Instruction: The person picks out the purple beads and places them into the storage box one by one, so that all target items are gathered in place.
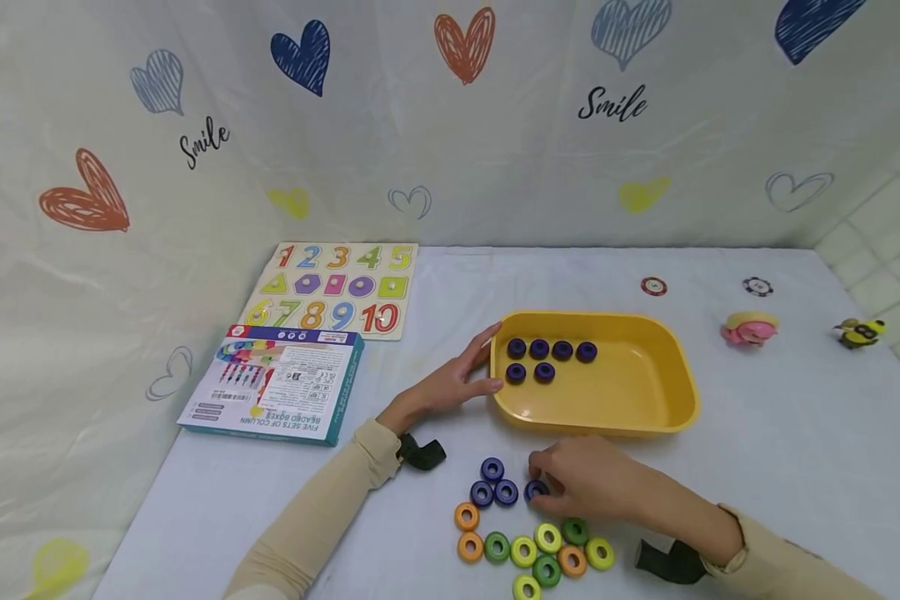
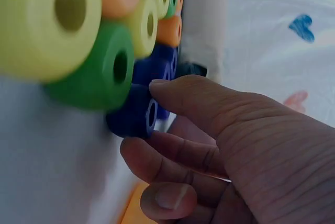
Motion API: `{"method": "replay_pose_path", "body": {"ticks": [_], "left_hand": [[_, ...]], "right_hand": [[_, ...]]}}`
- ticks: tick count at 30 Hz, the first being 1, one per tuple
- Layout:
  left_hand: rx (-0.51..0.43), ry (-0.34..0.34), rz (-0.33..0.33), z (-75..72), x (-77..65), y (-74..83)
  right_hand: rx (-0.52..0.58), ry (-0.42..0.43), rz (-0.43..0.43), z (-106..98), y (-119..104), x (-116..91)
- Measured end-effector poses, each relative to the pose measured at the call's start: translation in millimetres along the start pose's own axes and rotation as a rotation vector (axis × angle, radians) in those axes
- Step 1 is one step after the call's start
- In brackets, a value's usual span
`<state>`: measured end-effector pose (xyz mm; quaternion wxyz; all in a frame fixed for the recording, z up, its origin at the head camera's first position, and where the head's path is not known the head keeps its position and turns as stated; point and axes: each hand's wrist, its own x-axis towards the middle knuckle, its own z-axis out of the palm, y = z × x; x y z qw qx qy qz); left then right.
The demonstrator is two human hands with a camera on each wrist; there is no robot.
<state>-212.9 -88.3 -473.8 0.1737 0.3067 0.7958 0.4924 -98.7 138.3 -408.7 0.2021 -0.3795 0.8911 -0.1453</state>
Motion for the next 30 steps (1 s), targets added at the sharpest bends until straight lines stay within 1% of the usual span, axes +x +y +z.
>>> {"method": "replay_pose_path", "body": {"ticks": [5, 12, 16, 19, 21, 25, 27, 30], "left_hand": [[-0.002, 0.007, 0.0, 1.1, 0.5, -1.8], [0.01, -0.051, 0.026, -9.2, -10.9, 34.7], [-0.009, -0.031, 0.024, -5.8, -7.3, 18.7], [-0.004, -0.012, 0.01, -1.9, -3.2, 5.1], [0.003, -0.003, 0.006, -0.3, -1.6, 1.7], [0.0, 0.006, 0.011, 0.6, -0.1, -1.0], [0.002, 0.007, 0.013, 0.4, -0.2, -0.9], [0.0, 0.004, 0.019, 0.8, -0.1, -1.3]], "right_hand": [[0.032, 0.067, 0.033, 1, 14, -7], [0.106, 0.09, 0.071, 2, 26, -20], [0.176, 0.063, 0.072, 3, 31, -23], [0.23, 0.033, 0.066, 3, 32, -24], [0.26, 0.022, 0.051, 0, 31, -27], [0.3, 0.012, 0.007, -17, 30, -31], [0.298, 0.018, -0.006, -28, 30, -32], [0.277, 0.05, -0.023, -44, 34, -31]]}}
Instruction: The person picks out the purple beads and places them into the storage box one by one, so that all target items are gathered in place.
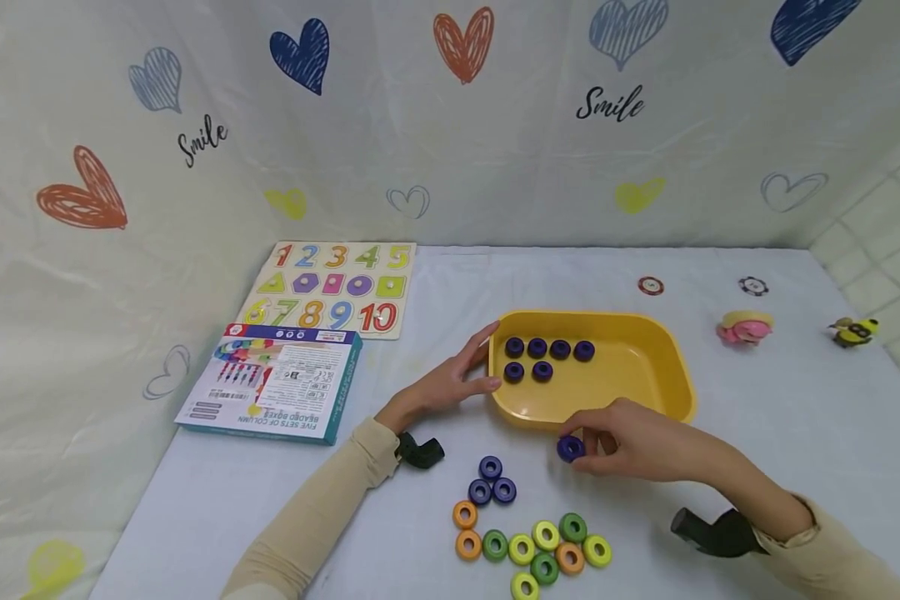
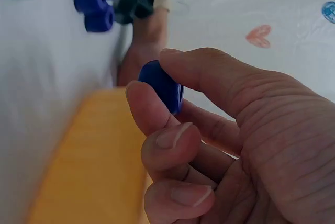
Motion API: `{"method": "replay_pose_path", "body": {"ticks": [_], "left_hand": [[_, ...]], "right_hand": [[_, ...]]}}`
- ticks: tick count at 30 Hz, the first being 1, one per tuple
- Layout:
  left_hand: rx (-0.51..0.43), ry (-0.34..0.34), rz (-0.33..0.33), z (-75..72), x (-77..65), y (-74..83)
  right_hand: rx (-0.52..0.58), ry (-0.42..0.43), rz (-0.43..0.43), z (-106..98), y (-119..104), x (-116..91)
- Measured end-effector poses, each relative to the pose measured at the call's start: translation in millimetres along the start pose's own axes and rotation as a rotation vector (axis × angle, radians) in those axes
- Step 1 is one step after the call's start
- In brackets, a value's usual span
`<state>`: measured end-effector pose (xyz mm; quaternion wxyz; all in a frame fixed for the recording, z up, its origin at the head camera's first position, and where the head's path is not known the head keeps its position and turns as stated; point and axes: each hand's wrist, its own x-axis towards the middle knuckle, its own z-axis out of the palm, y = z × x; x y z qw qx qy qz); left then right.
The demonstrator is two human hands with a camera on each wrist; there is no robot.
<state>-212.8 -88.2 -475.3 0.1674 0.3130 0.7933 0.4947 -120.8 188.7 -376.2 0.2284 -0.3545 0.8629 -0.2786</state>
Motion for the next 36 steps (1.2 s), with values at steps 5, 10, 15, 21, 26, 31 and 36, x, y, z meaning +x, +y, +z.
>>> {"method": "replay_pose_path", "body": {"ticks": [5, 10, 15, 21, 26, 31, 36], "left_hand": [[-0.002, -0.001, 0.004, 0.0, 0.8, -0.9], [-0.006, 0.001, -0.002, 0.2, 0.5, -2.1], [-0.01, -0.003, -0.002, 0.1, 0.7, -2.0], [-0.014, -0.002, -0.007, -0.3, 0.1, -0.3], [-0.018, 0.0, -0.009, -0.1, -1.1, 1.8], [-0.016, -0.004, -0.023, -0.1, -1.2, 2.5], [-0.01, 0.0, -0.027, -0.7, -1.2, 1.4]], "right_hand": [[-0.05, 0.038, -0.01, -27, 9, 8], [-0.062, 0.019, 0.071, -49, 24, 23], [-0.009, -0.014, 0.145, -63, 40, 40], [0.004, -0.039, 0.125, -74, 58, 61], [-0.002, -0.085, 0.107, -76, 67, 73], [0.013, -0.178, 0.138, -72, 72, 78], [-0.006, -0.212, 0.155, -67, 77, 83]]}}
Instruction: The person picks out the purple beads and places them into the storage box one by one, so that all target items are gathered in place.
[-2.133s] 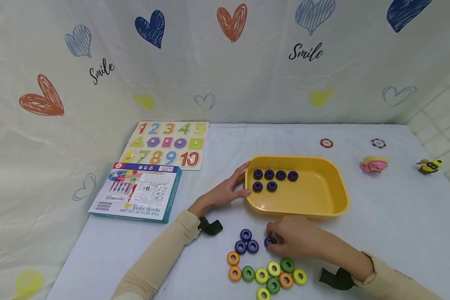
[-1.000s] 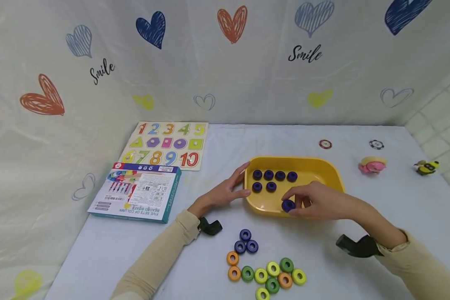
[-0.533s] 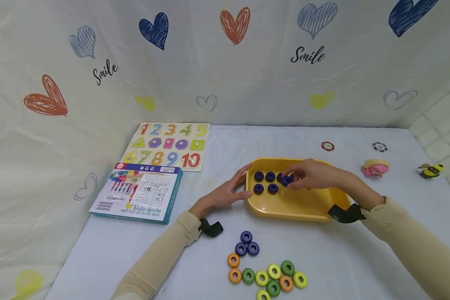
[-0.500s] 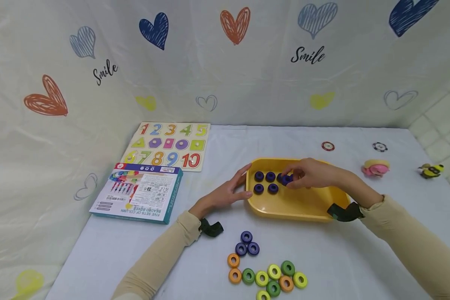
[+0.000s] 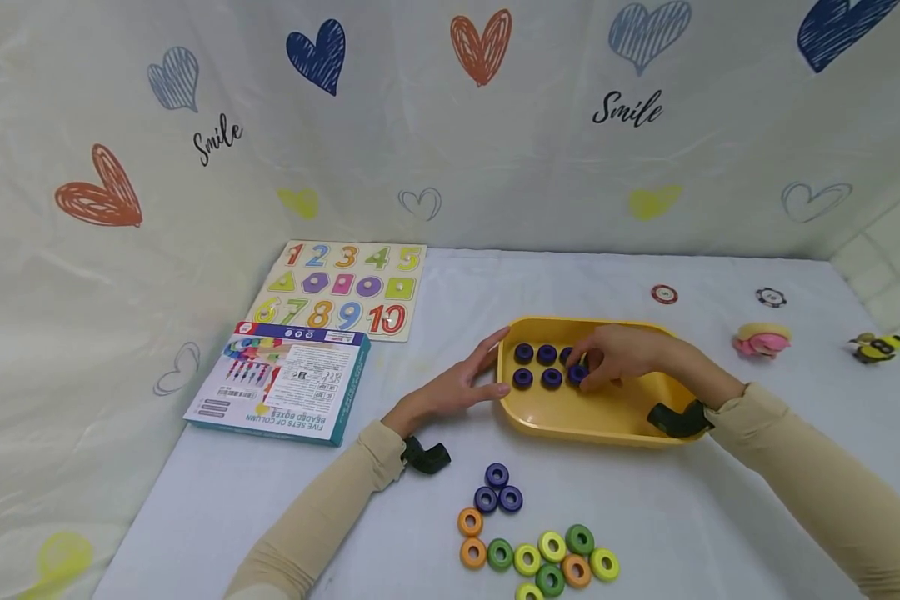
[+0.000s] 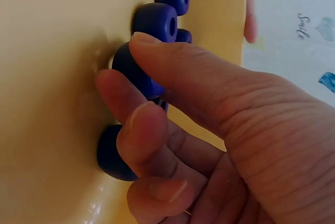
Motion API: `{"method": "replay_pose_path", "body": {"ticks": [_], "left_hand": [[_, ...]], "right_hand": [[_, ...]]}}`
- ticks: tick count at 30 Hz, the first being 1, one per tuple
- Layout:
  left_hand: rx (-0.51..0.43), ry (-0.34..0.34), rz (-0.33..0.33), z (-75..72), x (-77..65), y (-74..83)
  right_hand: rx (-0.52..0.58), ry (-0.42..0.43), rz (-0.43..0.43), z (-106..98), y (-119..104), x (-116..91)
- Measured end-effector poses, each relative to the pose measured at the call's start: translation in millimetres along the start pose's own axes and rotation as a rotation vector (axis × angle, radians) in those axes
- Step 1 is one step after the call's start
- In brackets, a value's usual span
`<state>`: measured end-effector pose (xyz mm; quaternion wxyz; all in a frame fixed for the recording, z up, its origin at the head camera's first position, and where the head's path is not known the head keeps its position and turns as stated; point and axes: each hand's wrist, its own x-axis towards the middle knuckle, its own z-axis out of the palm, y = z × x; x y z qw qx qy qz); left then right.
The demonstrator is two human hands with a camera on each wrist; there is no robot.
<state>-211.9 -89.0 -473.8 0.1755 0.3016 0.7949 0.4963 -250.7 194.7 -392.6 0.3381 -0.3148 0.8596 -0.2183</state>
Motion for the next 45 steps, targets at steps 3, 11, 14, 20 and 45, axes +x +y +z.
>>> {"method": "replay_pose_path", "body": {"ticks": [3, 11, 14, 20, 45], "left_hand": [[0.001, 0.0, 0.002, 0.3, 0.1, 0.5], [-0.004, 0.0, 0.004, 0.9, 0.3, 1.7], [0.001, 0.0, -0.004, 0.9, -0.4, 2.1], [0.014, 0.004, 0.006, -0.2, -1.1, 0.8], [0.004, 0.007, 0.015, 0.7, -1.2, -0.4]], "right_hand": [[-0.005, 0.001, -0.004, 2, 2, 0], [-0.007, 0.0, -0.004, 2, 0, -4], [-0.004, 0.019, 0.011, -1, -6, -9], [-0.054, 0.145, 0.004, 2, -32, -23], [-0.155, 0.045, -0.217, 123, -107, -19]]}}
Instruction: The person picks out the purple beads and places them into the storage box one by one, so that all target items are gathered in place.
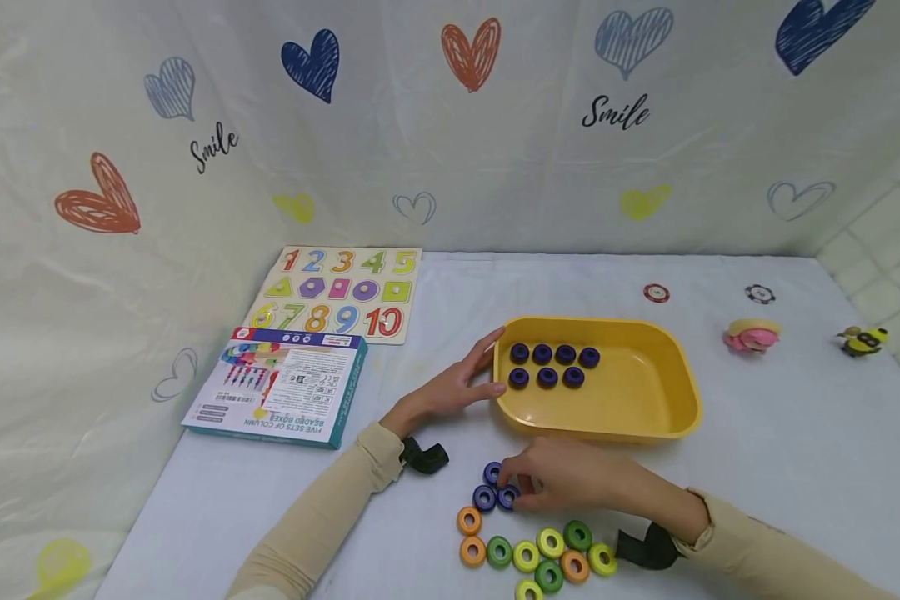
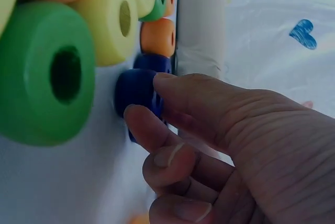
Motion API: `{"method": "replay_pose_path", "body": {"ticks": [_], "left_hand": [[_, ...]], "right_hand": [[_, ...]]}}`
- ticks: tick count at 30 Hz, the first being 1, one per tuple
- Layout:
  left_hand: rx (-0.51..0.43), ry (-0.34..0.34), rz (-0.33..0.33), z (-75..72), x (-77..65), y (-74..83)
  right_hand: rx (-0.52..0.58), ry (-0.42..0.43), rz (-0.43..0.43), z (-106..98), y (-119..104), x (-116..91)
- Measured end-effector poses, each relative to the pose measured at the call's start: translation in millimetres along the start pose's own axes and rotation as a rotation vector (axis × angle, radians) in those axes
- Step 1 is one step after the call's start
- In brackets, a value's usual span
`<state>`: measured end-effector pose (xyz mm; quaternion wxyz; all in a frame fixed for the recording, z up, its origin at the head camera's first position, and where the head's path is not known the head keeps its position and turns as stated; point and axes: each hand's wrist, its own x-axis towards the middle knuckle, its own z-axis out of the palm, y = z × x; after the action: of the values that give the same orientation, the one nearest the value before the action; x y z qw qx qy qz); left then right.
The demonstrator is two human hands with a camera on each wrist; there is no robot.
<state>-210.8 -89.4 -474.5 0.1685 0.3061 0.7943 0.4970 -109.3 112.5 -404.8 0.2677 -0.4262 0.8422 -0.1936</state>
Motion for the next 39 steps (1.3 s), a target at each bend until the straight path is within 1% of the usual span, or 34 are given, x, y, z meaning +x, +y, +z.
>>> {"method": "replay_pose_path", "body": {"ticks": [3, 8, 12, 18, 20, 23, 27, 30, 34, 37, 39], "left_hand": [[-0.002, 0.002, 0.002, -0.2, -0.3, 0.2], [0.003, 0.008, -0.006, -0.7, -1.6, 0.7], [0.01, 0.012, -0.012, -1.3, -2.4, 1.1], [0.014, 0.015, -0.026, -2.1, -2.3, 1.9], [0.009, 0.014, -0.029, -2.1, -2.0, 2.0], [0.004, 0.01, -0.023, -2.3, -1.5, 1.5], [0.008, 0.008, -0.021, -2.4, -0.8, 0.3], [0.008, 0.008, -0.021, -2.1, -0.3, -0.2], [0.003, 0.006, -0.017, -1.8, -0.6, 0.4], [-0.004, 0.0, -0.013, -1.5, -0.5, 1.3], [-0.007, -0.006, -0.008, -1.1, 0.0, 1.5]], "right_hand": [[0.026, -0.014, 0.002, 3, 0, 0], [0.013, -0.028, -0.04, 6, 3, -3], [0.025, -0.043, -0.054, 7, 7, -6], [0.109, -0.072, -0.026, 2, 12, -13], [0.125, -0.072, 0.0, -5, 11, -17], [0.135, -0.051, 0.017, -22, 8, -23], [0.109, 0.008, 0.02, -46, 10, -29], [0.061, 0.045, 0.023, -62, 15, -31], [-0.001, 0.072, 0.032, -80, 24, -27], [-0.011, 0.075, 0.039, -90, 34, -20], [0.0, 0.076, 0.021, -96, 42, -15]]}}
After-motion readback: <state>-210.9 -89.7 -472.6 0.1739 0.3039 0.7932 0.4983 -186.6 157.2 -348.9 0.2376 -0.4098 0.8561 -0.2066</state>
